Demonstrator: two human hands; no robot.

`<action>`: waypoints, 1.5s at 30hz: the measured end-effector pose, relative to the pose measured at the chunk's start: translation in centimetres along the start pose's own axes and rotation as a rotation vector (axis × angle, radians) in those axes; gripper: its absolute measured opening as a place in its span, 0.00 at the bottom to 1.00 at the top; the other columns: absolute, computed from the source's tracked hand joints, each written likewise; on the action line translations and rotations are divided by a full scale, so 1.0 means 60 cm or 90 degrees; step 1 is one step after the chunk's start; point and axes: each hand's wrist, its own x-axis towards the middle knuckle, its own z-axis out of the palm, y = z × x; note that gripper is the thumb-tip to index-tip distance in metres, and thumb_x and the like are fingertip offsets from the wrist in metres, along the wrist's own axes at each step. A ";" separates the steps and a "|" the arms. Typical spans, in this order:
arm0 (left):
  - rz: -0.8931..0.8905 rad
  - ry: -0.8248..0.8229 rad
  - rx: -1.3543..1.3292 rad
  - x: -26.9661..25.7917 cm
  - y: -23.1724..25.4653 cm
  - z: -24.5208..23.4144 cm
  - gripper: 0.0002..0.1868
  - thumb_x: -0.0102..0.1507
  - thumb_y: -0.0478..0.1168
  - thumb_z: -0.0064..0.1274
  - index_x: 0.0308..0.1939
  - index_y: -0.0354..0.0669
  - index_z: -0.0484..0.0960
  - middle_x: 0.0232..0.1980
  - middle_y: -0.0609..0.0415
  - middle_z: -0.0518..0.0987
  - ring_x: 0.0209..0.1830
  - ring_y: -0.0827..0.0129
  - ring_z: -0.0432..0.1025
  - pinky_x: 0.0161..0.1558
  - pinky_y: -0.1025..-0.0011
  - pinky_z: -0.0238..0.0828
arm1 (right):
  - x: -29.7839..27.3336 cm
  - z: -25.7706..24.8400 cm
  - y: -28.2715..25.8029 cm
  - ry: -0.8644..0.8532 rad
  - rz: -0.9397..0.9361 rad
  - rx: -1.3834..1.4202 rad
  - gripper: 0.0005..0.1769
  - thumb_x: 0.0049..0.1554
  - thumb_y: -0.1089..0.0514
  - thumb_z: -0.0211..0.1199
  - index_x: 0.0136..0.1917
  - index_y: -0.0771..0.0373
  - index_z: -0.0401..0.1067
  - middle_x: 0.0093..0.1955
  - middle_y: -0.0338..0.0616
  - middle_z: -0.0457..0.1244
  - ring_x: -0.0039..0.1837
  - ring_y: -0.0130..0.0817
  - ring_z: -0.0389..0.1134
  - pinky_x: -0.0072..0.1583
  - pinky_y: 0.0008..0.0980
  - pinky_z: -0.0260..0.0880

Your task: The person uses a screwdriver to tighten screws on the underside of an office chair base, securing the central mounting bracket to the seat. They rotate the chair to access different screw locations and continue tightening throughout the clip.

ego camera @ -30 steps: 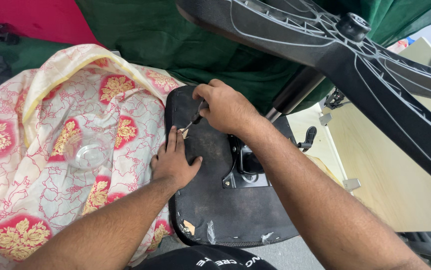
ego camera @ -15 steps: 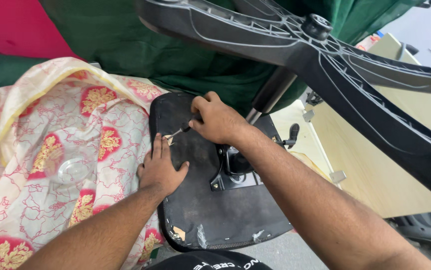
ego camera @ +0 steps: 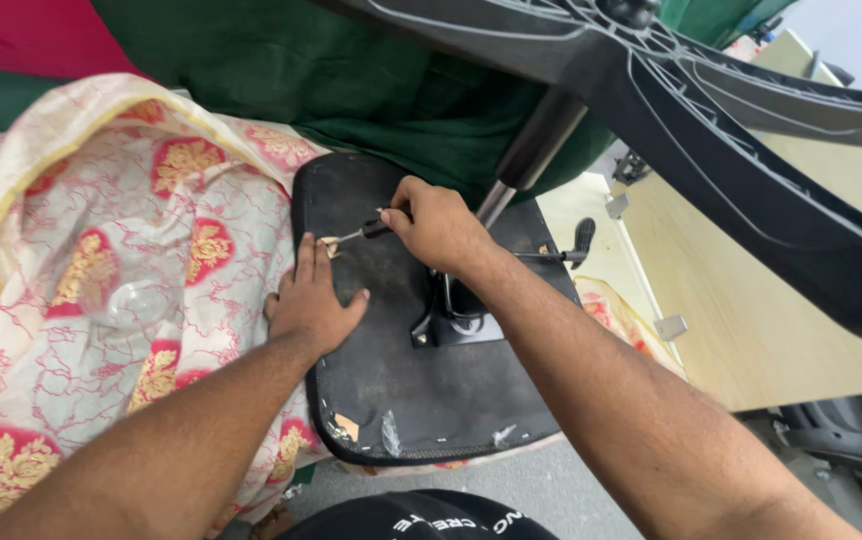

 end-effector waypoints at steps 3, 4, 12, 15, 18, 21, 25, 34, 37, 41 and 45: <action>-0.004 -0.002 -0.006 0.000 -0.001 0.002 0.56 0.61 0.67 0.50 0.82 0.50 0.39 0.86 0.62 0.32 0.80 0.57 0.50 0.71 0.36 0.50 | -0.049 0.007 0.031 0.123 -0.137 0.074 0.15 0.56 0.53 0.68 0.54 0.64 0.75 0.47 0.52 0.69 0.49 0.46 0.72 0.50 0.42 0.72; -0.008 -0.006 -0.006 0.000 0.000 -0.003 0.56 0.61 0.67 0.50 0.82 0.50 0.39 0.86 0.62 0.32 0.80 0.56 0.50 0.71 0.34 0.49 | -0.064 0.007 0.037 0.141 -0.126 0.078 0.15 0.56 0.54 0.68 0.54 0.63 0.75 0.47 0.52 0.69 0.48 0.46 0.72 0.50 0.42 0.71; -0.091 0.078 0.018 -0.028 0.077 0.020 0.48 0.60 0.56 0.54 0.80 0.48 0.52 0.86 0.59 0.37 0.83 0.45 0.38 0.71 0.28 0.35 | -0.213 -0.048 0.115 0.190 -0.106 0.116 0.12 0.54 0.58 0.69 0.52 0.62 0.77 0.43 0.51 0.67 0.46 0.44 0.71 0.48 0.39 0.70; -0.047 0.108 -0.006 -0.069 0.120 0.056 0.46 0.60 0.53 0.56 0.79 0.48 0.56 0.86 0.58 0.39 0.84 0.45 0.37 0.73 0.30 0.33 | -0.248 -0.074 0.148 0.188 -0.130 0.126 0.14 0.52 0.58 0.70 0.51 0.62 0.77 0.44 0.49 0.69 0.45 0.42 0.72 0.47 0.37 0.71; 0.013 0.085 0.009 -0.111 0.163 0.083 0.46 0.62 0.55 0.54 0.80 0.47 0.53 0.85 0.59 0.41 0.85 0.47 0.35 0.74 0.30 0.29 | -0.273 -0.101 0.181 0.183 -0.095 0.120 0.15 0.49 0.58 0.71 0.50 0.63 0.76 0.44 0.47 0.70 0.45 0.37 0.74 0.49 0.35 0.73; 0.037 -0.025 0.084 -0.138 0.210 0.100 0.50 0.65 0.63 0.48 0.81 0.44 0.43 0.85 0.56 0.35 0.85 0.48 0.28 0.75 0.31 0.23 | -0.291 -0.129 0.217 0.190 -0.044 0.113 0.15 0.48 0.58 0.72 0.49 0.62 0.76 0.42 0.47 0.69 0.44 0.38 0.73 0.48 0.36 0.73; 0.003 -0.141 0.177 -0.155 0.252 0.118 0.57 0.66 0.71 0.41 0.81 0.37 0.32 0.85 0.42 0.25 0.83 0.41 0.20 0.74 0.32 0.18 | -0.302 -0.149 0.268 0.208 -0.028 0.089 0.17 0.48 0.59 0.71 0.51 0.62 0.74 0.46 0.47 0.69 0.46 0.40 0.73 0.50 0.37 0.74; -0.001 -0.071 0.209 -0.191 0.294 0.170 0.52 0.68 0.66 0.36 0.80 0.34 0.31 0.84 0.39 0.24 0.80 0.31 0.18 0.73 0.32 0.15 | -0.315 -0.128 0.305 0.200 -0.125 0.133 0.19 0.55 0.60 0.66 0.58 0.63 0.67 0.54 0.54 0.66 0.53 0.47 0.71 0.55 0.41 0.72; 0.043 -0.095 0.225 -0.209 0.314 0.188 0.49 0.71 0.65 0.32 0.80 0.33 0.32 0.84 0.36 0.25 0.82 0.35 0.17 0.72 0.30 0.16 | -0.308 -0.132 0.301 0.186 -0.128 0.145 0.19 0.57 0.60 0.65 0.60 0.63 0.65 0.53 0.54 0.67 0.55 0.48 0.71 0.56 0.44 0.71; 0.112 -0.086 0.255 -0.212 0.320 0.204 0.46 0.71 0.63 0.28 0.80 0.34 0.33 0.84 0.40 0.28 0.83 0.46 0.18 0.72 0.30 0.16 | -0.305 -0.131 0.292 0.161 -0.073 0.155 0.19 0.57 0.59 0.63 0.60 0.62 0.64 0.53 0.53 0.67 0.54 0.47 0.71 0.55 0.44 0.71; 0.192 -0.077 0.282 -0.197 0.320 0.211 0.42 0.71 0.60 0.27 0.80 0.39 0.34 0.84 0.48 0.31 0.83 0.52 0.20 0.73 0.33 0.14 | -0.315 -0.127 0.288 0.174 -0.089 0.164 0.17 0.57 0.60 0.63 0.59 0.63 0.65 0.52 0.53 0.66 0.53 0.46 0.71 0.54 0.43 0.72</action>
